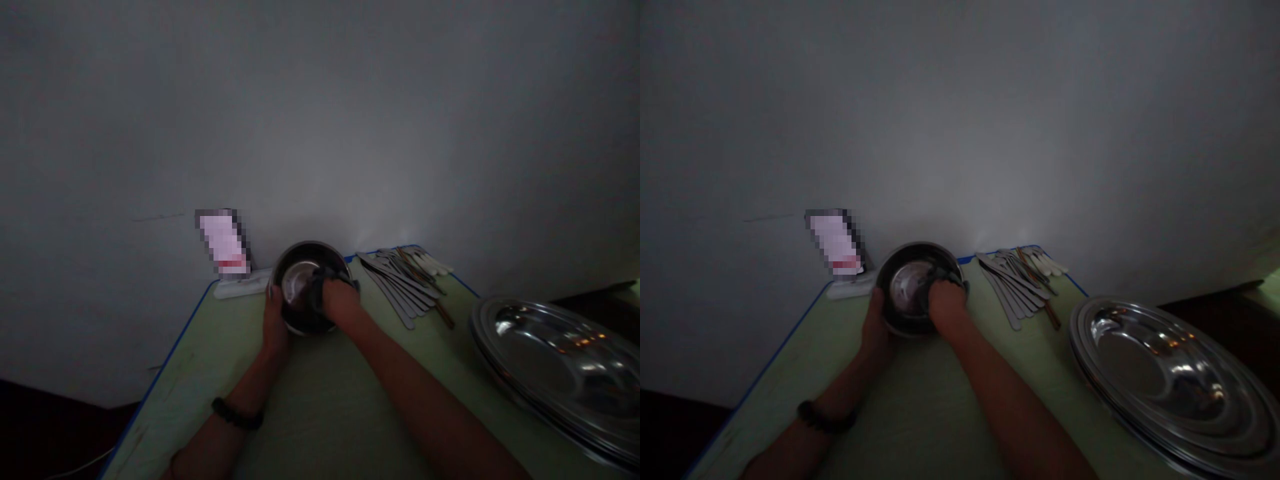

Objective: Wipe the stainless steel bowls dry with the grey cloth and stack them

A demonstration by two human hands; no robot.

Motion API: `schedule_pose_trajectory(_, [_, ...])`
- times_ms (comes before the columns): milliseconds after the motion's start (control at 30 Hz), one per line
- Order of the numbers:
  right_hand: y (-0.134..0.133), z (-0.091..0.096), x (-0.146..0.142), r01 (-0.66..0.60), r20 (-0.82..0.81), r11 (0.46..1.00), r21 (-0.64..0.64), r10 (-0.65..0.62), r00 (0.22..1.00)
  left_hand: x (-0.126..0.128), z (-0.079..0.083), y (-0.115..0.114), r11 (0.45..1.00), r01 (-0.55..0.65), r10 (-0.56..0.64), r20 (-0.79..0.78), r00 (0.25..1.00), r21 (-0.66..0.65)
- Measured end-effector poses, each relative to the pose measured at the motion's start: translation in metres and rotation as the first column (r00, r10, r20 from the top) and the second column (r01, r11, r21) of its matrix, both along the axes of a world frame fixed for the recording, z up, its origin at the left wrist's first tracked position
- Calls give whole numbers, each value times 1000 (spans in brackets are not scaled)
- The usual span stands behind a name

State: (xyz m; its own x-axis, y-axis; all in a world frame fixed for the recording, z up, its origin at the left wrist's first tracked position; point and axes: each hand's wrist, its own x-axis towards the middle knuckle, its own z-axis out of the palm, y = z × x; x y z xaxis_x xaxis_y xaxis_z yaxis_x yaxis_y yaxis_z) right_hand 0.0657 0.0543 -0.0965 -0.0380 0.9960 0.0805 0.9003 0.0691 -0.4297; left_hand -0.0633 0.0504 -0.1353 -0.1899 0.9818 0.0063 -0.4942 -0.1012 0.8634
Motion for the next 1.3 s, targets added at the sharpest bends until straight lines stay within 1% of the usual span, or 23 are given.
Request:
schedule_pose_trajectory(67, [4, 0, -1, 78, -23, 993, 84, -76, 997, 4, -1, -2, 998, 62, -63, -16, 998, -15])
schedule_pose_trajectory(133, [8, 0, -4, 110, -65, 983, 147, -101, 993, 9, -2, -4, 992, 123, -123, -23, 992, -25])
schedule_pose_trajectory(200, [9, 0, -12, 96, -109, 979, 181, -77, 991, 13, -4, -5, 986, 164, -165, -26, 986, -23])
schedule_pose_trajectory(267, [6, 0, -24, 44, -148, 980, 194, -15, 989, 14, -6, -4, 984, 175, -175, -24, 984, -18])
schedule_pose_trajectory(333, [0, 0, -37, -42, -178, 983, 176, 74, 981, 11, -6, -3, 987, 158, -159, -16, 987, -21])
schedule_pose_trajectory(433, [-9, -1, -48, -204, -196, 975, 89, 218, 956, 2, -7, 2, 995, 100, -101, -3, 995, -27])
schedule_pose_trajectory(500, [-11, -2, -46, -289, -184, 957, 5, 285, 941, -3, -8, 6, 998, 53, -53, 2, 999, -14])
schedule_pose_trajectory(567, [-10, -4, -37, -317, -152, 946, -65, 305, 940, -6, -10, 9, 1000, 7, -7, 4, 1000, 15])
schedule_pose_trajectory(633, [-8, -6, -24, -275, -109, 957, -92, 265, 958, -7, -11, 10, 999, -22, 22, -1, 1000, 44])
schedule_pose_trajectory(700, [-5, -6, -13, -184, -72, 981, -66, 180, 981, -6, -12, 9, 998, -21, 22, -11, 1000, 61])
schedule_pose_trajectory(767, [-1, -4, -5, -77, -57, 997, 4, 77, 995, -3, -13, 6, 998, 7, -5, -28, 1000, 68])
schedule_pose_trajectory(867, [6, -3, 0, 47, -66, 992, 121, -39, 997, 3, -14, 3, 996, 71, -67, -54, 996, 60])
schedule_pose_trajectory(900, [8, -3, 0, 70, -72, 986, 153, -59, 996, 5, -14, 3, 995, 87, -84, -60, 995, 55])
schedule_pose_trajectory(967, [10, -6, -3, 79, -89, 971, 226, -60, 994, 8, -13, 2, 993, 105, -101, -65, 993, 51])
schedule_pose_trajectory(1067, [9, -12, -10, 74, -149, 935, 348, -23, 989, 9, -10, 2, 990, 131, -128, -67, 990, 56])
schedule_pose_trajectory(1100, [8, -13, -12, 81, -178, 926, 368, -15, 984, 9, -9, 2, 988, 143, -139, -71, 988, 59])
schedule_pose_trajectory(1167, [6, -13, -16, 66, -223, 928, 367, 19, 975, 8, -7, 2, 986, 154, -148, -86, 985, 70])
schedule_pose_trajectory(1233, [4, -10, -19, -49, -237, 937, 346, 138, 962, 5, -8, 4, 987, 134, -124, -110, 986, 93])
schedule_pose_trajectory(1300, [2, -5, -22, -214, -224, 923, 318, 293, 929, 1, -10, 7, 988, 92, -75, -132, 988, 123])
